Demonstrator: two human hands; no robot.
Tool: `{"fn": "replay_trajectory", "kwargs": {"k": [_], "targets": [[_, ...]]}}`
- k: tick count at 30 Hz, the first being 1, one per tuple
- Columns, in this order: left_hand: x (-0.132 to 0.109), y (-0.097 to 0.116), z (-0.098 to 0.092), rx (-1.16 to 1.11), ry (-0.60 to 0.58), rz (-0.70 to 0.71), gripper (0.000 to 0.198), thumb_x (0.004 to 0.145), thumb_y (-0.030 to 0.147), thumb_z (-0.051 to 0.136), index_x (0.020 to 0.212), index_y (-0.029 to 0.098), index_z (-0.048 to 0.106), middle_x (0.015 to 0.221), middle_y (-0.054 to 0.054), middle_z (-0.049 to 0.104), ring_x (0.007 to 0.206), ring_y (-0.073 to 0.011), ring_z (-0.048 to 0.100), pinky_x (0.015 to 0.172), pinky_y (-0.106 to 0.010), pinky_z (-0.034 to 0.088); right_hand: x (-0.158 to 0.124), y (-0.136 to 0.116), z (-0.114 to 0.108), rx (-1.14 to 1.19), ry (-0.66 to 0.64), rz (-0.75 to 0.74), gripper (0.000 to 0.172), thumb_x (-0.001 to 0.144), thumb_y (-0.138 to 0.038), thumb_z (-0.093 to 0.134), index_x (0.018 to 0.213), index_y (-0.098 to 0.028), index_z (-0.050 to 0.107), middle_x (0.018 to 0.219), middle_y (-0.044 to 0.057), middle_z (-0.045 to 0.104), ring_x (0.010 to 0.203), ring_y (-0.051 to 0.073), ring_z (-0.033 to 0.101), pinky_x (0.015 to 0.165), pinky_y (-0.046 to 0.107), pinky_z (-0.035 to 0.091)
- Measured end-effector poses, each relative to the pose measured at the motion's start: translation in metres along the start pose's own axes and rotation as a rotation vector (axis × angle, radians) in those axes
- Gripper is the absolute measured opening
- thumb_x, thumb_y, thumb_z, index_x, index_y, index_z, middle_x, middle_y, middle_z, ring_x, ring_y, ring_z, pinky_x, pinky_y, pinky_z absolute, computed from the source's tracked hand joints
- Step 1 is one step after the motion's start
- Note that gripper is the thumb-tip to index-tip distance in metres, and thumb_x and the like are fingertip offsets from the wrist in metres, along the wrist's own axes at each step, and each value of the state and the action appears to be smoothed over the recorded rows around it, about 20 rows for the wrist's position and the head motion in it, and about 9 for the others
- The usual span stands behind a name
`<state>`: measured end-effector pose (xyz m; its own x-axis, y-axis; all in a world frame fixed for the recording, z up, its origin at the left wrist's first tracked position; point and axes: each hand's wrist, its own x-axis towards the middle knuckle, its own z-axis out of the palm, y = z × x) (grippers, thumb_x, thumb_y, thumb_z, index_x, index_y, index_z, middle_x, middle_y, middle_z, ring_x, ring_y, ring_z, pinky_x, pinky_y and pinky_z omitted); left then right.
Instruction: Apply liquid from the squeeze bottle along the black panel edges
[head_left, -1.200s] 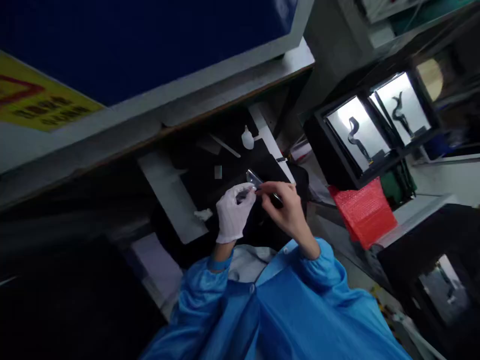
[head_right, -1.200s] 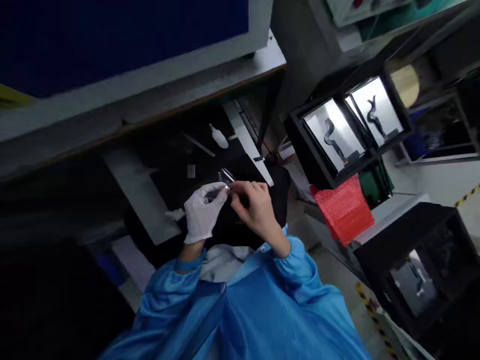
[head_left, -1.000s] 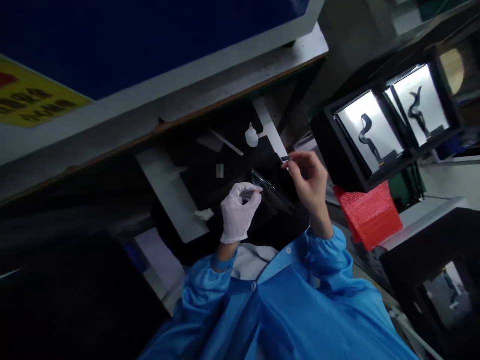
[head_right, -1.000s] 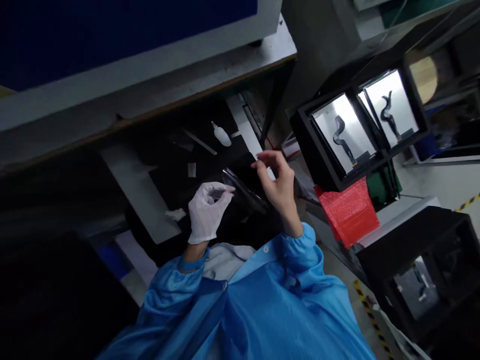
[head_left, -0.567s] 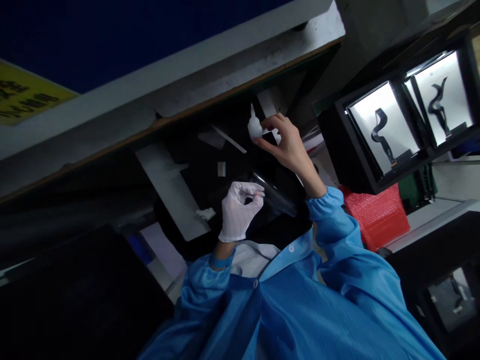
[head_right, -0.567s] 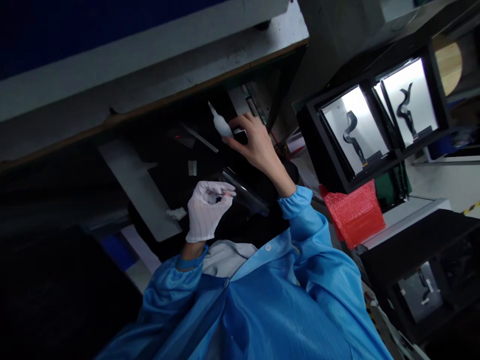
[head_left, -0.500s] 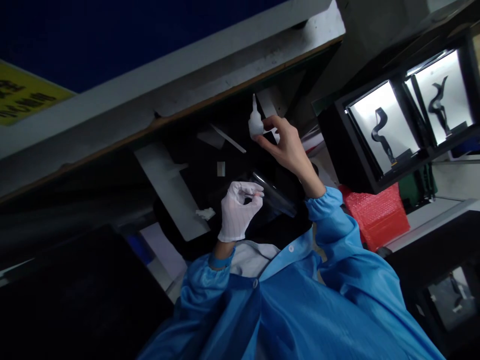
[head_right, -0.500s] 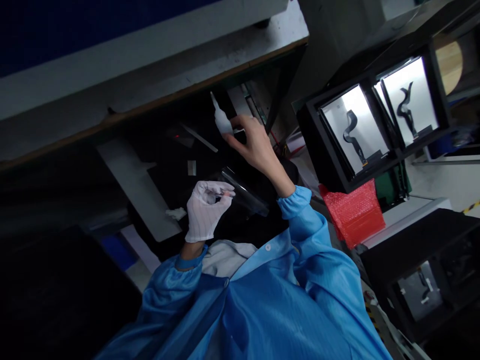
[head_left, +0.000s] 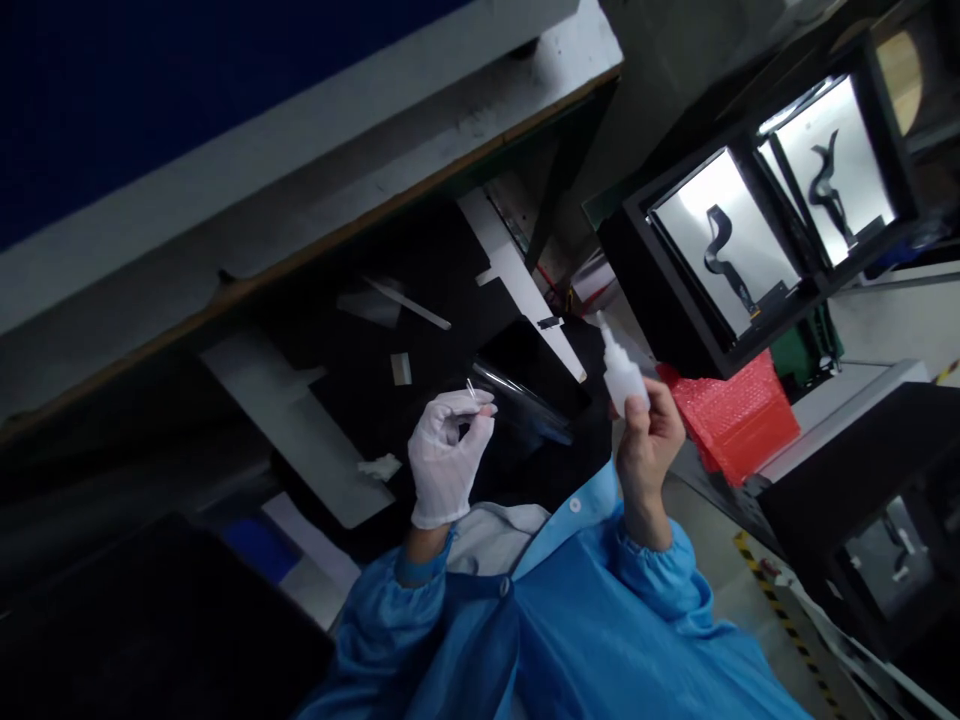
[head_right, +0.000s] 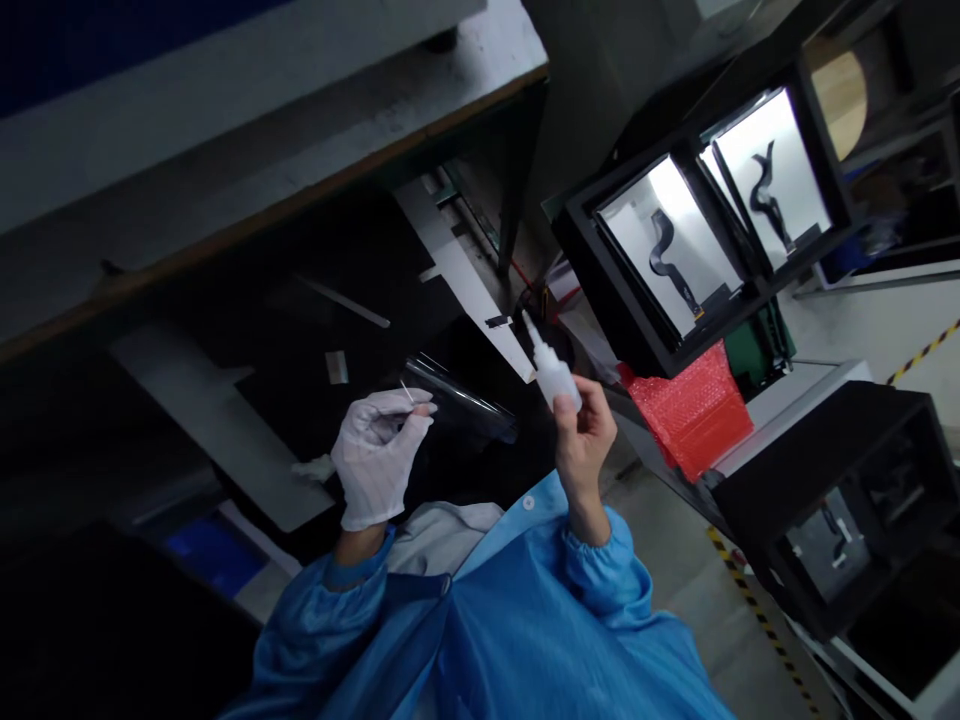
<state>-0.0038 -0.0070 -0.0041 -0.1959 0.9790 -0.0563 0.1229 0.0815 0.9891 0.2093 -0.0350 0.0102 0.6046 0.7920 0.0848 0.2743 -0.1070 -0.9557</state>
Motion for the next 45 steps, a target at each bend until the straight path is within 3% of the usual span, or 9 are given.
{"fn": "replay_trajectory", "kwargs": {"k": [4, 8, 11, 22, 29, 34, 45], "targets": [[-0.002, 0.001, -0.003, 0.039, -0.001, 0.052, 0.014, 0.091, 0.011, 0.079, 0.088, 0.020, 0.070, 0.097, -0.003, 0.087, 0.083, -0.0158, 0.086, 0.075, -0.024, 0.072, -0.029, 0.006, -0.009, -0.181, 0.004, -0.029, 0.028, 0.102, -0.050, 0.081, 0.094, -0.024, 0.079, 0.075, -0.004, 0.074, 0.060, 0.014, 0.064, 0.056, 0.026, 0.050], [-0.003, 0.003, -0.006, 0.093, -0.006, 0.059, 0.017, 0.091, 0.009, 0.082, 0.086, 0.020, 0.070, 0.097, -0.002, 0.087, 0.087, -0.0149, 0.086, 0.073, -0.020, 0.070, -0.036, 0.006, -0.011, -0.308, -0.012, -0.169, 0.015, 0.099, -0.038, 0.080, 0.093, -0.025, 0.079, 0.073, -0.004, 0.075, 0.056, 0.015, 0.063, 0.055, 0.027, 0.053], [-0.004, 0.005, -0.006, 0.072, -0.004, 0.036, 0.017, 0.090, 0.010, 0.081, 0.085, 0.020, 0.068, 0.097, -0.002, 0.087, 0.084, -0.0164, 0.086, 0.074, -0.025, 0.073, -0.036, 0.007, -0.011, -0.305, -0.017, -0.241, 0.007, 0.098, -0.032, 0.081, 0.094, -0.027, 0.079, 0.072, -0.005, 0.075, 0.052, 0.014, 0.062, 0.051, 0.026, 0.050], [-0.002, 0.010, -0.006, 0.077, -0.013, 0.044, 0.018, 0.088, 0.008, 0.081, 0.084, 0.020, 0.068, 0.094, -0.002, 0.086, 0.083, -0.0174, 0.086, 0.071, -0.026, 0.074, -0.035, 0.006, -0.013, -0.393, -0.045, -0.170, 0.015, 0.097, -0.040, 0.078, 0.090, -0.027, 0.077, 0.066, -0.003, 0.070, 0.048, 0.015, 0.056, 0.047, 0.028, 0.047], [-0.001, 0.010, -0.006, 0.049, -0.009, 0.053, 0.019, 0.087, 0.005, 0.081, 0.085, 0.020, 0.069, 0.097, -0.001, 0.086, 0.082, -0.0142, 0.085, 0.073, -0.023, 0.073, -0.035, 0.008, -0.012, -0.365, -0.035, -0.236, 0.010, 0.098, -0.035, 0.079, 0.092, -0.027, 0.078, 0.070, -0.004, 0.074, 0.050, 0.014, 0.058, 0.048, 0.027, 0.047], [-0.003, 0.010, -0.005, 0.096, -0.010, 0.057, 0.017, 0.090, 0.011, 0.082, 0.085, 0.020, 0.069, 0.097, -0.003, 0.086, 0.081, -0.0159, 0.084, 0.071, -0.026, 0.073, -0.036, 0.005, -0.012, -0.442, -0.021, -0.233, 0.016, 0.100, -0.041, 0.077, 0.092, -0.027, 0.079, 0.068, -0.003, 0.073, 0.049, 0.015, 0.058, 0.047, 0.029, 0.047], [-0.005, 0.003, -0.005, 0.111, 0.016, 0.105, 0.016, 0.094, 0.014, 0.085, 0.089, 0.020, 0.071, 0.104, -0.003, 0.087, 0.087, -0.0166, 0.085, 0.078, -0.028, 0.074, -0.035, -0.001, -0.019, -0.404, -0.023, -0.282, 0.004, 0.095, -0.029, 0.081, 0.094, -0.028, 0.077, 0.071, -0.005, 0.074, 0.049, 0.013, 0.059, 0.046, 0.027, 0.047]]}}
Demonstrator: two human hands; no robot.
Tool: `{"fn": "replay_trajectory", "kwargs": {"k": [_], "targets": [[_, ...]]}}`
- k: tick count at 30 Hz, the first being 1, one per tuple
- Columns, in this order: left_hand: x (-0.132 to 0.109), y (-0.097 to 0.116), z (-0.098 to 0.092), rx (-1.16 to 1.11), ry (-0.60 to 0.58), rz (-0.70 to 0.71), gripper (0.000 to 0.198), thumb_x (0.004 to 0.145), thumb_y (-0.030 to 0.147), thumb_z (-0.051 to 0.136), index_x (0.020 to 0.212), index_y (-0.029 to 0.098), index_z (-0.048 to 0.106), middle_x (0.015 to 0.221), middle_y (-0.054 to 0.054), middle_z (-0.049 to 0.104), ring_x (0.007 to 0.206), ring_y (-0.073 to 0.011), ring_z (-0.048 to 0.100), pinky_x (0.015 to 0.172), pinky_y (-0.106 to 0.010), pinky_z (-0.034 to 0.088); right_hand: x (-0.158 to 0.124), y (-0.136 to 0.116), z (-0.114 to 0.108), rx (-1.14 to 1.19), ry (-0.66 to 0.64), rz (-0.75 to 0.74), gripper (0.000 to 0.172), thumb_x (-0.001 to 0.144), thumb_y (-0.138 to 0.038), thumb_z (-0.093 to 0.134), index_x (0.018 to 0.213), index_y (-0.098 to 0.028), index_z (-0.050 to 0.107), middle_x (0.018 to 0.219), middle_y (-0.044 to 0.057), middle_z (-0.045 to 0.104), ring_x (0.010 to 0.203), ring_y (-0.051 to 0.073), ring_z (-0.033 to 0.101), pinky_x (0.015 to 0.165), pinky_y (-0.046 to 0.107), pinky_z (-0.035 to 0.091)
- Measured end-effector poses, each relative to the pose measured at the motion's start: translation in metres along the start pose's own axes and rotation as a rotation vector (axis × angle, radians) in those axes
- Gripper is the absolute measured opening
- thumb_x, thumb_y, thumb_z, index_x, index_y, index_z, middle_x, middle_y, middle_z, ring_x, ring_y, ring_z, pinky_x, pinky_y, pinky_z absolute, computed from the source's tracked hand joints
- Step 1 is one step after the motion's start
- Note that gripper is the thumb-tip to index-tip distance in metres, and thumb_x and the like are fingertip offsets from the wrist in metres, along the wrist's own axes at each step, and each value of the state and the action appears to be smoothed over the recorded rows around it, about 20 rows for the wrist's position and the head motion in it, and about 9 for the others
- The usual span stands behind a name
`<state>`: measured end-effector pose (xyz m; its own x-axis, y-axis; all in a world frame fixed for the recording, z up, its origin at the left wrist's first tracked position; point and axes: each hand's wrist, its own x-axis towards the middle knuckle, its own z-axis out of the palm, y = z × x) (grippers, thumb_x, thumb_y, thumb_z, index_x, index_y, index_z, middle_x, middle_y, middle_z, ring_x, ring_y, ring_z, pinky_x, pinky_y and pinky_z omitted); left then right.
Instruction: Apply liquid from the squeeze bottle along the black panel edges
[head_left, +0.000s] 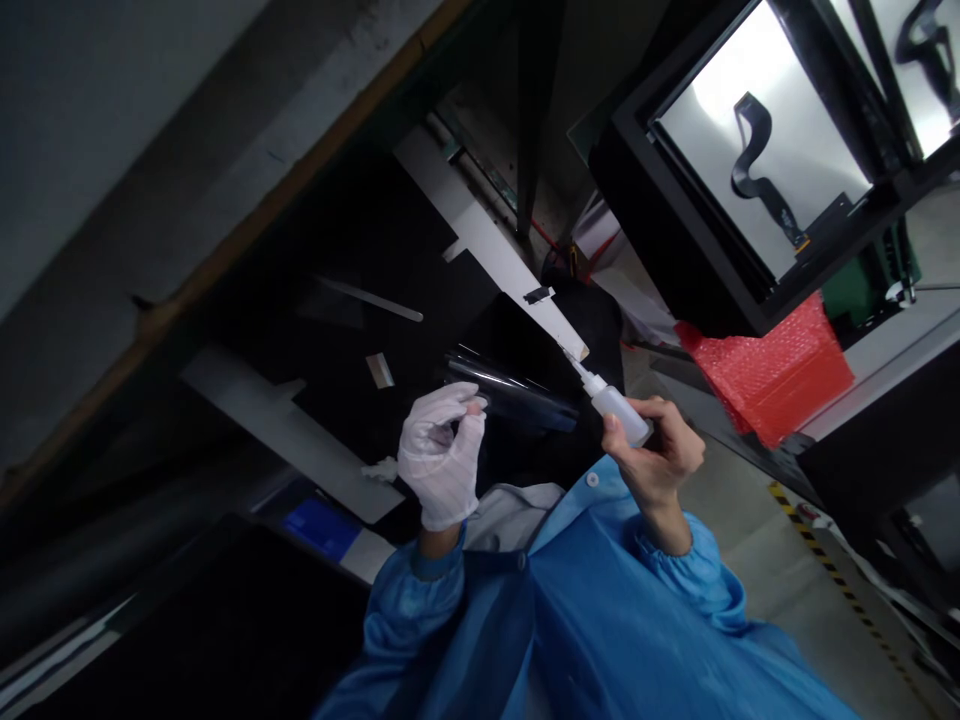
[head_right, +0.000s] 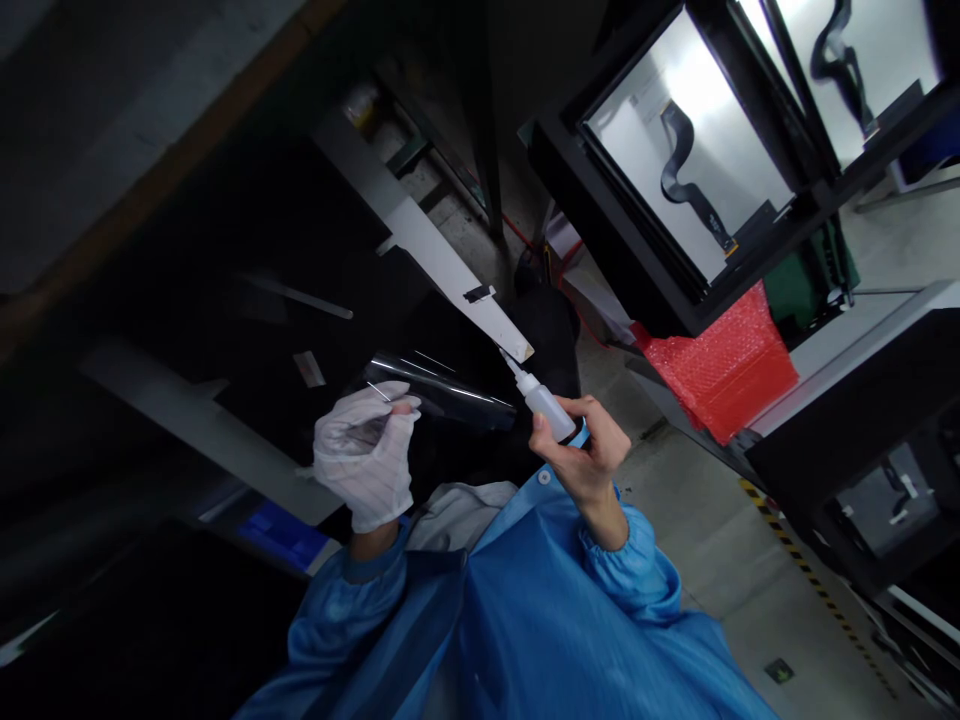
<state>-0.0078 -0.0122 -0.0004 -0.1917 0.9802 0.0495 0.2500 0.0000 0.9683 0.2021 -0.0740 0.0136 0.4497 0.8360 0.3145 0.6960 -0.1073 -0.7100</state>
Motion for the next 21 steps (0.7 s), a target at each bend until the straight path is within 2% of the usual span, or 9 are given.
{"fn": "replay_trajectory", "kwargs": {"k": [6, 8, 10, 13, 16, 21], "targets": [[0.002, 0.002, 0.000, 0.072, 0.009, -0.015, 0.010, 0.095, 0.021, 0.085, 0.089, 0.020, 0.077, 0.103, -0.004, 0.087, 0.085, -0.0150, 0.083, 0.076, -0.024, 0.071, -0.004, 0.001, -0.004, -0.005, 0.008, 0.007, 0.010, 0.097, -0.032, 0.079, 0.089, -0.028, 0.074, 0.069, -0.005, 0.072, 0.049, 0.014, 0.058, 0.046, 0.027, 0.046], [0.002, 0.000, -0.001, 0.100, -0.015, -0.062, 0.006, 0.095, 0.024, 0.083, 0.096, 0.019, 0.080, 0.102, -0.004, 0.086, 0.081, -0.0148, 0.082, 0.074, -0.024, 0.071, -0.006, 0.002, -0.007, -0.027, -0.003, 0.010, 0.012, 0.097, -0.035, 0.079, 0.089, -0.027, 0.074, 0.068, -0.005, 0.071, 0.049, 0.014, 0.057, 0.046, 0.028, 0.046], [0.003, -0.003, -0.002, 0.111, -0.036, -0.083, 0.011, 0.097, 0.026, 0.083, 0.105, 0.020, 0.083, 0.106, -0.004, 0.086, 0.079, -0.0144, 0.082, 0.075, -0.025, 0.072, -0.007, 0.004, -0.010, -0.033, -0.009, 0.018, 0.012, 0.097, -0.036, 0.080, 0.090, -0.027, 0.075, 0.067, -0.005, 0.071, 0.048, 0.014, 0.056, 0.046, 0.028, 0.047], [0.004, -0.006, -0.003, 0.152, -0.043, 0.029, 0.009, 0.101, 0.030, 0.081, 0.103, 0.022, 0.085, 0.109, -0.005, 0.086, 0.093, -0.0178, 0.084, 0.087, -0.030, 0.074, -0.010, 0.007, -0.013, -0.040, -0.011, 0.050, 0.016, 0.097, -0.040, 0.079, 0.088, -0.027, 0.075, 0.065, -0.005, 0.069, 0.048, 0.014, 0.056, 0.046, 0.028, 0.047], [0.007, -0.006, -0.003, 0.183, -0.050, 0.152, 0.011, 0.104, 0.030, 0.079, 0.098, 0.023, 0.086, 0.105, -0.005, 0.086, 0.100, -0.0202, 0.084, 0.091, -0.033, 0.074, -0.014, 0.008, -0.013, -0.036, 0.014, 0.071, 0.023, 0.099, -0.045, 0.078, 0.085, -0.027, 0.075, 0.065, -0.004, 0.069, 0.048, 0.015, 0.057, 0.047, 0.028, 0.047], [0.009, -0.008, -0.002, 0.235, -0.078, 0.180, 0.013, 0.106, 0.030, 0.077, 0.102, 0.023, 0.086, 0.105, -0.005, 0.086, 0.098, -0.0193, 0.083, 0.090, -0.031, 0.072, -0.010, 0.010, -0.015, 0.098, 0.122, 0.168, 0.031, 0.101, -0.053, 0.081, 0.087, -0.026, 0.075, 0.069, -0.004, 0.071, 0.053, 0.015, 0.061, 0.050, 0.027, 0.048]]}}
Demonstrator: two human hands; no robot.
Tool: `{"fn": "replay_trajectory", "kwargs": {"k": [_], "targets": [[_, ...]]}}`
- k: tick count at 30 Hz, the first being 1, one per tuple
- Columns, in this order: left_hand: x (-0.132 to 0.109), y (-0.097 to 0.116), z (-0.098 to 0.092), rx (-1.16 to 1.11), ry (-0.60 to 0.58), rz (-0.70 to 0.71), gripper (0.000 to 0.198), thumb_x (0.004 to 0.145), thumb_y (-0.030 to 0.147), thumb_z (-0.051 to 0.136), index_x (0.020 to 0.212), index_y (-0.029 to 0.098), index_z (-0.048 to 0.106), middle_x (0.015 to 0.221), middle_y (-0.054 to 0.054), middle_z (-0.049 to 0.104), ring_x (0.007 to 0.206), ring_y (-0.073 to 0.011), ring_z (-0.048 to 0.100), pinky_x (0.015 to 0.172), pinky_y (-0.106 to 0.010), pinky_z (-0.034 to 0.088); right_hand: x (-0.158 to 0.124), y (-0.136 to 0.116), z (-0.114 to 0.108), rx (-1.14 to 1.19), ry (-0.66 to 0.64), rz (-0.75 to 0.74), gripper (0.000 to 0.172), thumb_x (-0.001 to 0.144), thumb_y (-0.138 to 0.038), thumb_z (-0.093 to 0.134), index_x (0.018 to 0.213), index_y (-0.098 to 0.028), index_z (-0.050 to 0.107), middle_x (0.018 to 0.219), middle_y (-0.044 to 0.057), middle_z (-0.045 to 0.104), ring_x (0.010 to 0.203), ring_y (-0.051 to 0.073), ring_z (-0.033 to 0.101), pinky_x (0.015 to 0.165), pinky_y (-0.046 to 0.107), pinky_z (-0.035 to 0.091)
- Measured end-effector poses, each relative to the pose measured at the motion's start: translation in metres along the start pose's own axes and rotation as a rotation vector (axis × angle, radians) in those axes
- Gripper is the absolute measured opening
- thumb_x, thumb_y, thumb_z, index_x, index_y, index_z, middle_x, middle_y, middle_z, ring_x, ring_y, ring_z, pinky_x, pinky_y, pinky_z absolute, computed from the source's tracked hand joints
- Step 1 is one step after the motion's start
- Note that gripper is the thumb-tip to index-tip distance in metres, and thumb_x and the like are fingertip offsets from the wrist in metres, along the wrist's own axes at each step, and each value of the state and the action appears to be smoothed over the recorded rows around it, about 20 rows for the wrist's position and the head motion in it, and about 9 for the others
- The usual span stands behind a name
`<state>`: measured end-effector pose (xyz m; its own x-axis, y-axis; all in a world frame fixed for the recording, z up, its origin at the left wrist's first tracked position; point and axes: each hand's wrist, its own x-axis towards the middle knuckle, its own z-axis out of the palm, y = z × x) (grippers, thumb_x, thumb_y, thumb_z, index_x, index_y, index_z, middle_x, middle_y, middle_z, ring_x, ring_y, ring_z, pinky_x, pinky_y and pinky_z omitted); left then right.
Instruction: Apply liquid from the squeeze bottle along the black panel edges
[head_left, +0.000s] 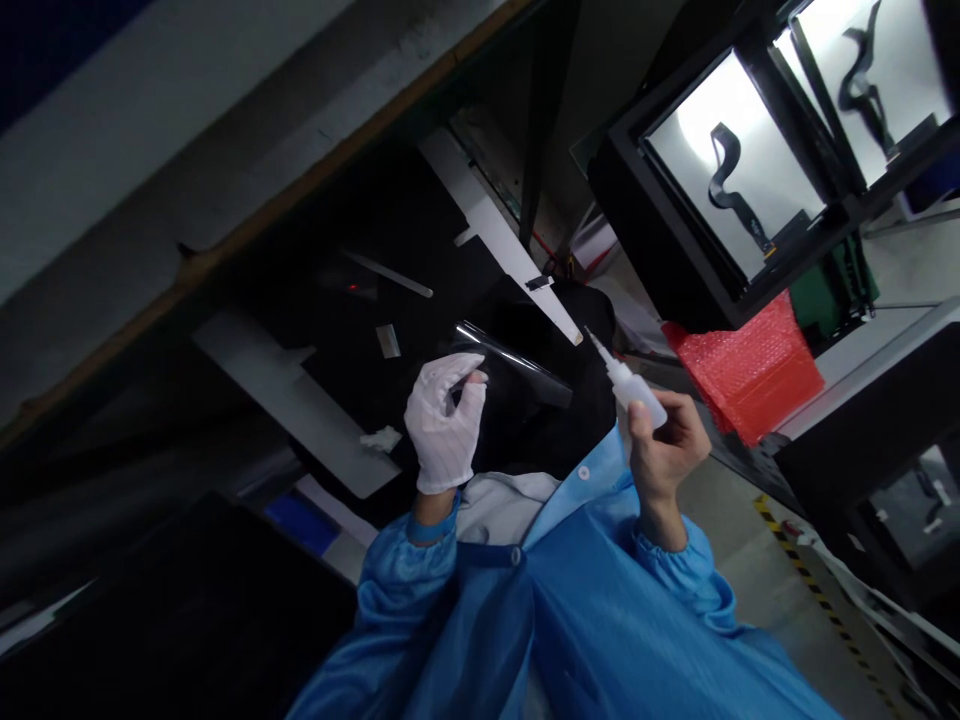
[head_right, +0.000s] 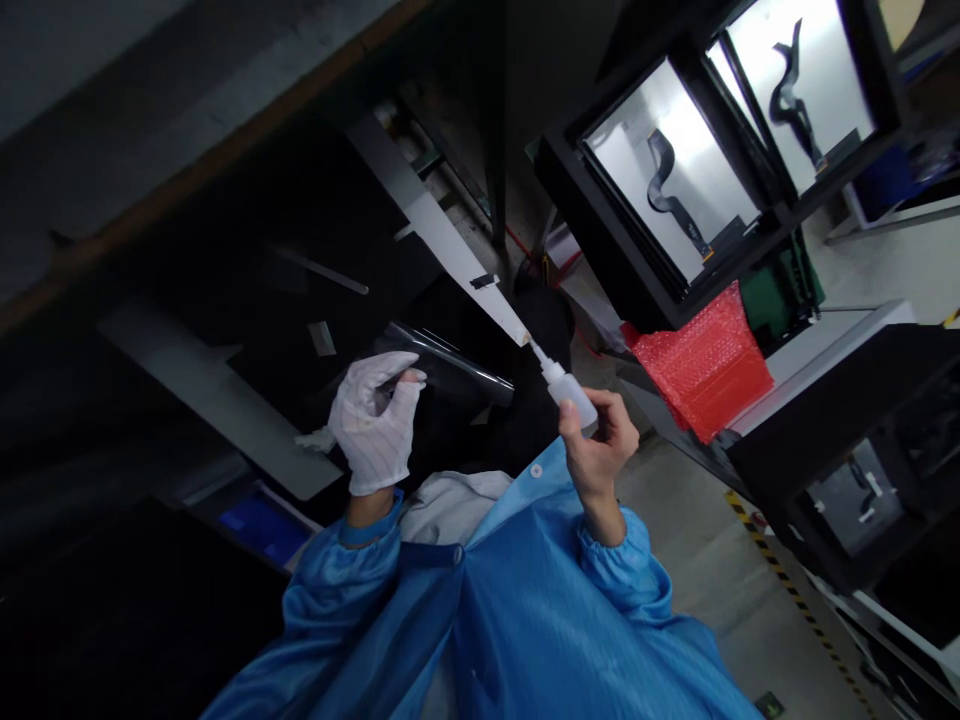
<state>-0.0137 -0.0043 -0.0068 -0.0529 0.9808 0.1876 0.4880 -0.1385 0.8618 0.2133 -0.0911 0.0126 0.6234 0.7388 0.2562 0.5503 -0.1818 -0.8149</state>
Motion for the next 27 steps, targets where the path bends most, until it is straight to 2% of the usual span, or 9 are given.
{"fn": "replay_trajectory", "kwargs": {"k": [3, 6, 8, 12, 15, 18, 22, 25, 27], "targets": [[-0.003, -0.003, 0.003, 0.018, 0.004, 0.025, 0.014, 0.107, 0.029, 0.073, 0.102, 0.023, 0.085, 0.106, -0.005, 0.086, 0.099, -0.0190, 0.083, 0.090, -0.030, 0.070, 0.020, -0.001, 0.008, 0.124, -0.065, 0.089, 0.032, 0.100, -0.057, 0.083, 0.096, -0.025, 0.078, 0.079, -0.002, 0.076, 0.064, 0.016, 0.068, 0.059, 0.028, 0.055], [-0.005, -0.006, 0.008, 0.009, 0.029, 0.068, 0.013, 0.107, 0.024, 0.072, 0.106, 0.024, 0.085, 0.107, -0.004, 0.086, 0.100, -0.0180, 0.083, 0.089, -0.028, 0.069, 0.053, -0.005, 0.035, 0.243, -0.268, 0.097, 0.034, 0.097, -0.057, 0.087, 0.109, -0.026, 0.077, 0.098, 0.002, 0.083, 0.085, 0.021, 0.079, 0.076, 0.034, 0.064], [-0.006, -0.008, 0.011, -0.002, 0.038, 0.101, 0.015, 0.107, 0.019, 0.071, 0.110, 0.024, 0.085, 0.109, -0.003, 0.087, 0.101, -0.0175, 0.084, 0.091, -0.027, 0.068, 0.077, -0.011, 0.066, 0.314, -0.411, 0.027, 0.038, 0.095, -0.054, 0.090, 0.115, -0.026, 0.074, 0.108, 0.004, 0.085, 0.096, 0.022, 0.082, 0.086, 0.037, 0.067], [-0.006, -0.011, 0.015, 0.003, 0.037, 0.146, 0.020, 0.106, 0.013, 0.067, 0.114, 0.023, 0.083, 0.112, -0.004, 0.086, 0.103, -0.0177, 0.084, 0.094, -0.027, 0.068, 0.117, -0.024, 0.146, 0.336, -0.665, -0.193, 0.038, 0.093, -0.050, 0.089, 0.117, -0.027, 0.071, 0.109, 0.001, 0.082, 0.102, 0.023, 0.080, 0.095, 0.041, 0.070], [-0.005, -0.012, 0.017, 0.012, 0.039, 0.193, 0.023, 0.105, 0.010, 0.067, 0.117, 0.023, 0.081, 0.112, -0.003, 0.086, 0.103, -0.0164, 0.084, 0.094, -0.025, 0.068, 0.137, -0.034, 0.201, 0.297, -0.794, -0.318, 0.033, 0.092, -0.040, 0.088, 0.115, -0.026, 0.070, 0.108, 0.001, 0.080, 0.102, 0.023, 0.079, 0.098, 0.042, 0.070], [-0.005, -0.013, 0.018, 0.041, 0.036, 0.225, 0.026, 0.105, 0.008, 0.065, 0.119, 0.023, 0.080, 0.114, -0.003, 0.086, 0.105, -0.0162, 0.084, 0.095, -0.025, 0.068, 0.151, -0.041, 0.235, 0.210, -0.861, -0.398, 0.031, 0.090, -0.031, 0.087, 0.114, -0.025, 0.069, 0.108, 0.003, 0.081, 0.099, 0.024, 0.079, 0.096, 0.041, 0.069], [-0.006, -0.015, 0.023, 0.097, 0.020, 0.244, 0.025, 0.107, 0.009, 0.062, 0.119, 0.022, 0.079, 0.114, -0.005, 0.085, 0.106, -0.0166, 0.084, 0.095, -0.026, 0.068, 0.160, -0.044, 0.243, 0.129, -0.878, -0.467, 0.029, 0.094, -0.034, 0.085, 0.115, -0.025, 0.067, 0.108, 0.004, 0.081, 0.095, 0.023, 0.079, 0.091, 0.041, 0.068], [-0.008, -0.017, 0.027, 0.147, -0.011, 0.247, 0.026, 0.108, 0.010, 0.059, 0.121, 0.020, 0.079, 0.116, -0.007, 0.085, 0.107, -0.0176, 0.084, 0.096, -0.027, 0.068, 0.155, -0.048, 0.225, 0.071, -0.820, -0.486, 0.035, 0.097, -0.044, 0.084, 0.121, -0.026, 0.066, 0.113, 0.004, 0.082, 0.094, 0.023, 0.078, 0.088, 0.041, 0.067], [-0.011, -0.016, 0.028, 0.190, -0.051, 0.245, 0.027, 0.108, 0.012, 0.060, 0.124, 0.020, 0.080, 0.118, -0.009, 0.085, 0.108, -0.0193, 0.083, 0.097, -0.030, 0.067, 0.147, -0.056, 0.207, -0.027, -0.770, -0.478, 0.032, 0.100, -0.048, 0.081, 0.120, -0.027, 0.068, 0.112, 0.005, 0.082, 0.094, 0.024, 0.077, 0.088, 0.041, 0.066]]}}
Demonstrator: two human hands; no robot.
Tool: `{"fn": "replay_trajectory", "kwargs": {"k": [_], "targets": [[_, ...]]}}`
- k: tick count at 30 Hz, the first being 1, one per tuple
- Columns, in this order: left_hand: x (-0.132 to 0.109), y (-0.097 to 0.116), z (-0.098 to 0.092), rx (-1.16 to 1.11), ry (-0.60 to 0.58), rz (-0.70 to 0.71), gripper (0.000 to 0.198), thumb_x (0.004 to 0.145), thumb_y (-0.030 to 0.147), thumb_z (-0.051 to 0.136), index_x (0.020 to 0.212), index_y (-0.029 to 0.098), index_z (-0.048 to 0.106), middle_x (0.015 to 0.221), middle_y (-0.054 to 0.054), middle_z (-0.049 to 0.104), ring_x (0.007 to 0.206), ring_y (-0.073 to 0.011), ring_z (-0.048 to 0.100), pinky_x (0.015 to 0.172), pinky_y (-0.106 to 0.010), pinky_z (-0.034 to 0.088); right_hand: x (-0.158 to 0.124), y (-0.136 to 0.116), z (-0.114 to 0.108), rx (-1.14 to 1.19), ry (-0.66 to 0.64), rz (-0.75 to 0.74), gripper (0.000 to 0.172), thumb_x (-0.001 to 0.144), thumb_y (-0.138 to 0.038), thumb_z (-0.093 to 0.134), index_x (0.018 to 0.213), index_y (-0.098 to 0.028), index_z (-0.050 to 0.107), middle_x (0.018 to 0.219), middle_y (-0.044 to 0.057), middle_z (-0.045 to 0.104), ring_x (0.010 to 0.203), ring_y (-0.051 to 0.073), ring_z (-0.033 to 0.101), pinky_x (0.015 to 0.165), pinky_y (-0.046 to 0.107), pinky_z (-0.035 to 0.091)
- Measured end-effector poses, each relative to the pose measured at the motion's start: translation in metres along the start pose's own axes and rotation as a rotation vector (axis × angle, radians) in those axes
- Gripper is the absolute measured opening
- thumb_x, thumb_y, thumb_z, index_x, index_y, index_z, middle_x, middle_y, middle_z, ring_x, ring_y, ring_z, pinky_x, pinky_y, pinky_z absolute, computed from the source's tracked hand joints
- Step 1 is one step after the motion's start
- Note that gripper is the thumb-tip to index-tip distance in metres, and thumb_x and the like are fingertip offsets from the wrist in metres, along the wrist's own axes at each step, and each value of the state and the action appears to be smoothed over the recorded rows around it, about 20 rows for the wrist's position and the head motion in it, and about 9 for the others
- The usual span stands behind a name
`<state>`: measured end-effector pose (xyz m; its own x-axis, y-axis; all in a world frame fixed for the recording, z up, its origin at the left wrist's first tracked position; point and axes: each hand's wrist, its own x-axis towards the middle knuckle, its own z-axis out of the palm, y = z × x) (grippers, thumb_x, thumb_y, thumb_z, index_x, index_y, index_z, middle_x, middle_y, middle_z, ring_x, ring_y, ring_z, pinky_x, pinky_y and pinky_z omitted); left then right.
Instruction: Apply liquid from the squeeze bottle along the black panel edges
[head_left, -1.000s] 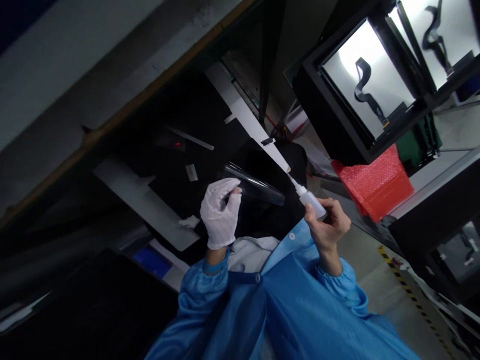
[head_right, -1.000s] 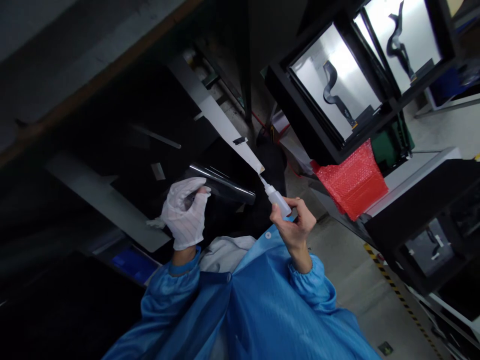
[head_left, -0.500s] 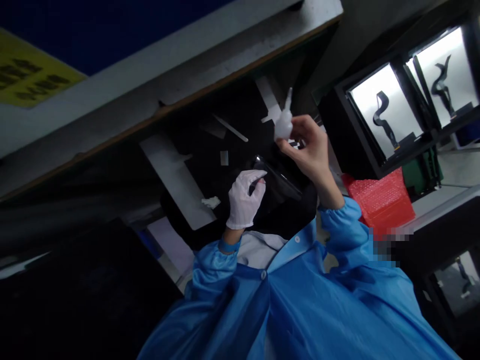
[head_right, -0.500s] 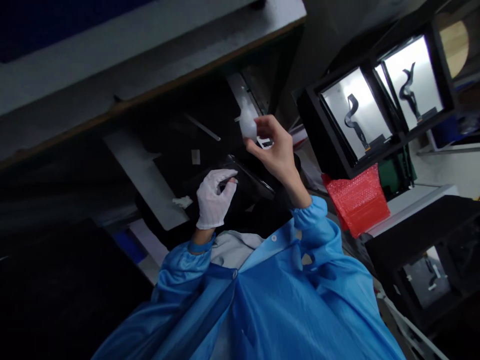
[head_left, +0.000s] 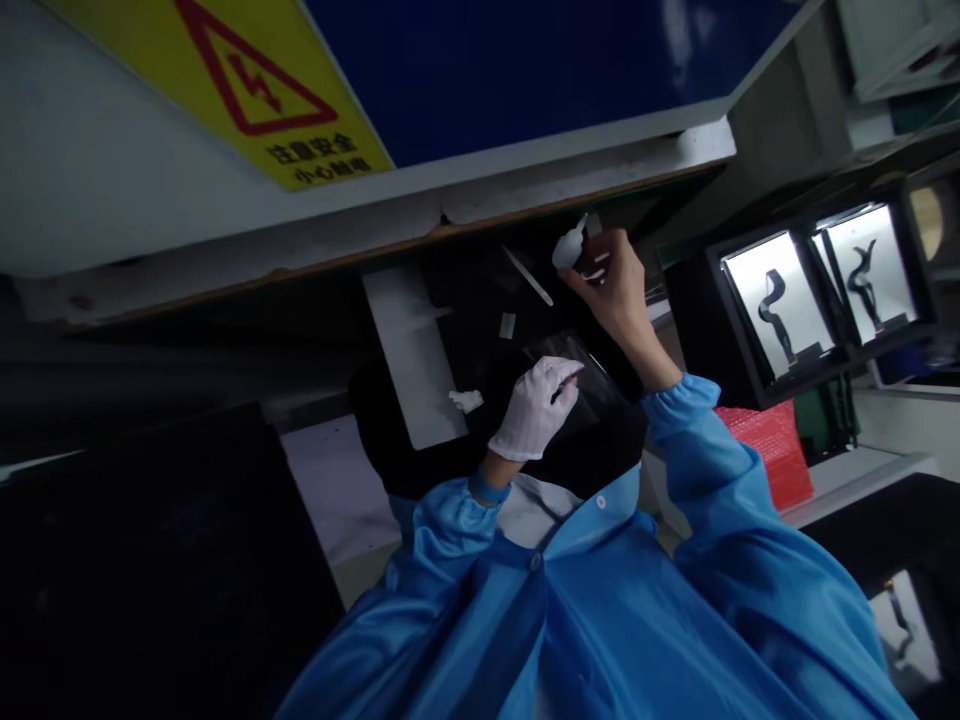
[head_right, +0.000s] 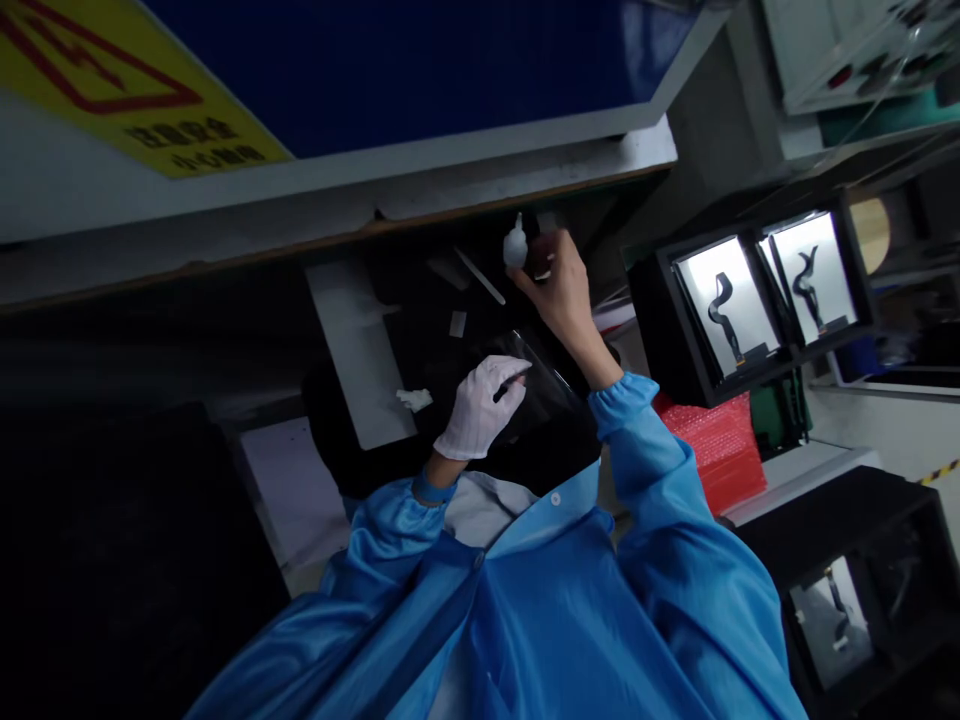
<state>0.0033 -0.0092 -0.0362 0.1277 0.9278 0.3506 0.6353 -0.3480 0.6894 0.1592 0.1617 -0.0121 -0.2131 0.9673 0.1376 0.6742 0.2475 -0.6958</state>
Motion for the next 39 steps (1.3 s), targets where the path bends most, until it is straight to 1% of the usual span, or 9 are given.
{"fn": "replay_trajectory", "kwargs": {"k": [5, 9, 12, 15, 20, 24, 29, 32, 39], "targets": [[-0.008, 0.008, -0.007, 0.104, -0.147, -0.021, 0.035, 0.102, 0.026, 0.077, 0.137, 0.022, 0.080, 0.128, -0.013, 0.084, 0.118, -0.0306, 0.080, 0.102, -0.044, 0.065, -0.027, -0.056, -0.006, -0.277, -0.242, 0.094, 0.022, 0.106, -0.046, 0.077, 0.102, -0.025, 0.073, 0.096, 0.006, 0.082, 0.097, 0.030, 0.080, 0.085, 0.040, 0.060], [-0.008, 0.015, -0.017, 0.219, -0.341, -0.025, 0.061, 0.091, 0.041, 0.093, 0.145, 0.018, 0.079, 0.144, -0.021, 0.079, 0.142, -0.0444, 0.069, 0.118, -0.059, 0.059, -0.027, -0.094, 0.013, -0.447, -0.467, 0.053, 0.035, 0.105, -0.045, 0.085, 0.124, -0.018, 0.073, 0.117, 0.016, 0.085, 0.113, 0.036, 0.081, 0.096, 0.044, 0.060], [-0.005, 0.019, -0.025, 0.285, -0.493, -0.065, 0.075, 0.085, 0.046, 0.099, 0.150, 0.017, 0.077, 0.151, -0.024, 0.075, 0.151, -0.0497, 0.064, 0.124, -0.064, 0.056, -0.021, -0.104, 0.025, -0.488, -0.527, 0.065, 0.042, 0.103, -0.038, 0.088, 0.134, -0.016, 0.070, 0.132, 0.021, 0.081, 0.121, 0.038, 0.080, 0.104, 0.048, 0.060], [0.000, 0.021, -0.032, 0.300, -0.553, -0.098, 0.088, 0.082, 0.049, 0.100, 0.160, 0.020, 0.072, 0.157, -0.023, 0.072, 0.158, -0.0529, 0.057, 0.128, -0.068, 0.053, -0.017, -0.101, 0.029, -0.414, -0.554, 0.095, 0.033, 0.100, -0.031, 0.089, 0.126, -0.019, 0.072, 0.135, 0.018, 0.079, 0.120, 0.035, 0.080, 0.102, 0.047, 0.061], [0.009, 0.022, -0.042, 0.314, -0.598, -0.119, 0.102, 0.076, 0.049, 0.103, 0.167, 0.020, 0.066, 0.167, -0.024, 0.065, 0.165, -0.0557, 0.050, 0.136, -0.072, 0.046, -0.017, -0.091, 0.026, -0.085, -0.508, 0.142, 0.015, 0.096, -0.019, 0.085, 0.105, -0.022, 0.074, 0.109, 0.007, 0.083, 0.101, 0.025, 0.079, 0.087, 0.035, 0.059], [0.019, 0.025, -0.050, 0.363, -0.684, -0.185, 0.111, 0.074, 0.054, 0.105, 0.172, 0.028, 0.061, 0.184, -0.021, 0.047, 0.173, -0.0589, 0.037, 0.138, -0.075, 0.039, -0.027, -0.083, 0.000, 0.319, -0.358, 0.140, 0.008, 0.097, -0.022, 0.080, 0.099, -0.021, 0.072, 0.093, 0.001, 0.080, 0.087, 0.018, 0.077, 0.081, 0.030, 0.059], [0.028, 0.028, -0.061, 0.423, -0.759, -0.223, 0.122, 0.067, 0.058, 0.110, 0.174, 0.035, 0.058, 0.193, -0.019, 0.030, 0.175, -0.0657, 0.026, 0.138, -0.083, 0.031, -0.059, -0.066, -0.063, 0.575, -0.081, 0.237, 0.034, 0.095, -0.054, 0.090, 0.098, -0.024, 0.076, 0.094, 0.000, 0.077, 0.076, 0.014, 0.073, 0.071, 0.028, 0.064], [0.029, 0.026, -0.065, 0.465, -0.803, -0.229, 0.123, 0.065, 0.055, 0.111, 0.174, 0.035, 0.058, 0.193, -0.020, 0.029, 0.173, -0.0668, 0.027, 0.137, -0.085, 0.031, -0.083, -0.051, -0.091, 0.575, 0.019, 0.335, 0.050, 0.085, -0.069, 0.097, 0.086, -0.024, 0.076, 0.080, -0.001, 0.074, 0.065, 0.014, 0.070, 0.063, 0.028, 0.063], [0.012, 0.017, -0.065, 0.524, -0.629, -0.046, 0.116, 0.064, 0.053, 0.108, 0.168, 0.028, 0.064, 0.181, -0.026, 0.045, 0.154, -0.0625, 0.049, 0.122, -0.086, 0.044, -0.131, -0.010, -0.094, 0.558, 0.091, 0.532, 0.059, 0.077, -0.080, 0.097, 0.087, -0.024, 0.080, 0.077, 0.002, 0.077, 0.070, 0.020, 0.076, 0.068, 0.036, 0.067]]}}
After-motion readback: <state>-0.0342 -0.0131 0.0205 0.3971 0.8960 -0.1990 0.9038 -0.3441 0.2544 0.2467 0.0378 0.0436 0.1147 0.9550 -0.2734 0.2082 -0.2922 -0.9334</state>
